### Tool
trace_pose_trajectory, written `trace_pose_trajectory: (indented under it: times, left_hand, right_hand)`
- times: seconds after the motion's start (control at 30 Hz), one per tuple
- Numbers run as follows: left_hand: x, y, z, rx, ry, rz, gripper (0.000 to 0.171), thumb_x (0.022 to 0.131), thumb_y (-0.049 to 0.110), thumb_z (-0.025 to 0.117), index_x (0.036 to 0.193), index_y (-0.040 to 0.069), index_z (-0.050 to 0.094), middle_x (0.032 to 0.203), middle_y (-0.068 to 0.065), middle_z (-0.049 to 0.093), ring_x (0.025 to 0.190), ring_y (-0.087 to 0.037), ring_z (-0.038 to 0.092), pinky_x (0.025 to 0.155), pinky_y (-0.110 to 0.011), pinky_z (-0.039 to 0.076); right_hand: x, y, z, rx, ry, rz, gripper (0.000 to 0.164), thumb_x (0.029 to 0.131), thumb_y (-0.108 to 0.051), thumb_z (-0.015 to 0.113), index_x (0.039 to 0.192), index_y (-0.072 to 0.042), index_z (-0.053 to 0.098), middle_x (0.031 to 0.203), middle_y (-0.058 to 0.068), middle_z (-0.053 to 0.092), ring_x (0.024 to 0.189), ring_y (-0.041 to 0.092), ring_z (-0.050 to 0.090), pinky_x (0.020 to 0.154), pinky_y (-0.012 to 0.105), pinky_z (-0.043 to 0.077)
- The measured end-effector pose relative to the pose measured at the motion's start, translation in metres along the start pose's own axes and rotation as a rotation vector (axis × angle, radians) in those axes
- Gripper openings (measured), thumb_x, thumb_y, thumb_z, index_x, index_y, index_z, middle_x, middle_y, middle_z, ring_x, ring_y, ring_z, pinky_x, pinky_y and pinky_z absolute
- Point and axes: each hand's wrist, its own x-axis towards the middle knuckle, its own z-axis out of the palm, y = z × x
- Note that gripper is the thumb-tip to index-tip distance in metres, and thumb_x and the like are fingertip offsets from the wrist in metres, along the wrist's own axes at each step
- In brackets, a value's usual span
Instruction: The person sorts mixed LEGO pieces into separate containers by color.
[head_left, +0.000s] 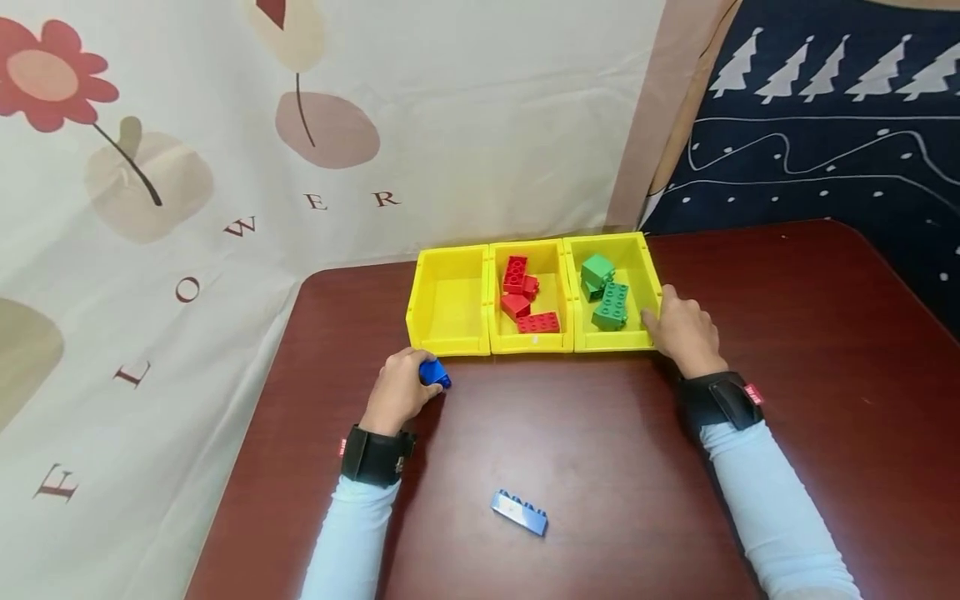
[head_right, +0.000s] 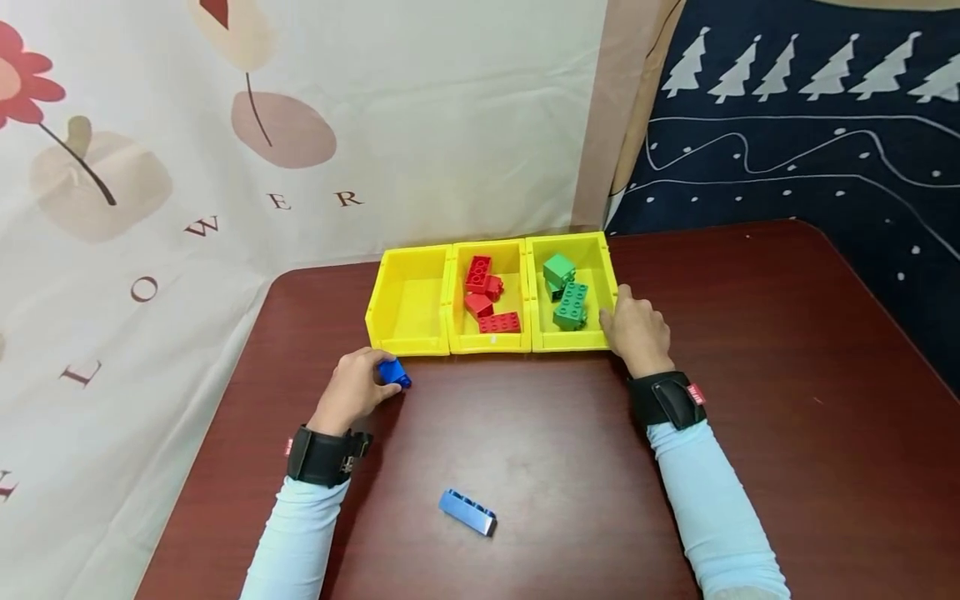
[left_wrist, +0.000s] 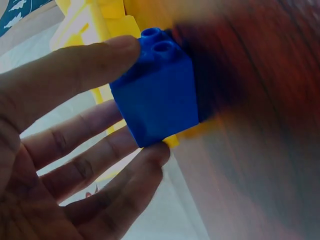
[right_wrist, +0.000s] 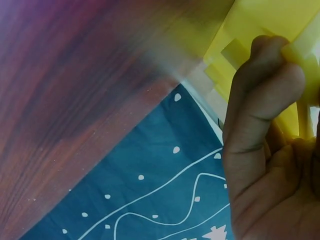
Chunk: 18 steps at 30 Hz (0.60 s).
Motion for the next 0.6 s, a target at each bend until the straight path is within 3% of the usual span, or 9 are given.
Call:
trace_pose_trajectory:
  times: [0.17, 0.4, 0.6]
  left_hand:
    - [-0.003, 0.003, -0.002, 0.009, 0.028, -0.015, 0.046, 0.079, 0.013, 0.082, 0.12, -0.001, 0.067, 0.121, -0.021, 0.065, 0.105, -0.037, 0.065, 0.09, -0.05, 0.052]
    - [-0.006, 0.005, -0.003, 0.04, 0.023, 0.017, 0.045, 0.079, 0.015, 0.082, 0.119, -0.001, 0.069, 0.118, -0.021, 0.067, 0.102, -0.037, 0.068, 0.086, -0.05, 0.054]
    - [-0.014, 0.012, -0.02, -0.003, 0.067, 0.047, 0.046, 0.077, 0.016, 0.084, 0.117, -0.002, 0.07, 0.112, -0.021, 0.069, 0.095, -0.034, 0.07, 0.081, -0.045, 0.057]
  right_hand:
    - [0.002, -0.003, -0.002, 0.0, 0.005, -0.011, 0.054, 0.101, -0.031, 0.047, 0.139, 0.005, 0.032, 0.104, 0.031, 0.053, 0.083, 0.041, 0.055, 0.064, 0.045, 0.044]
    - [-0.001, 0.001, -0.001, 0.006, -0.005, -0.006, 0.055, 0.102, -0.032, 0.045, 0.141, 0.004, 0.03, 0.107, 0.032, 0.053, 0.084, 0.041, 0.056, 0.065, 0.046, 0.045]
    - [-0.002, 0.001, 0.0, 0.011, -0.016, -0.014, 0.057, 0.102, -0.032, 0.046, 0.143, 0.004, 0.028, 0.112, 0.034, 0.052, 0.087, 0.043, 0.056, 0.066, 0.048, 0.046]
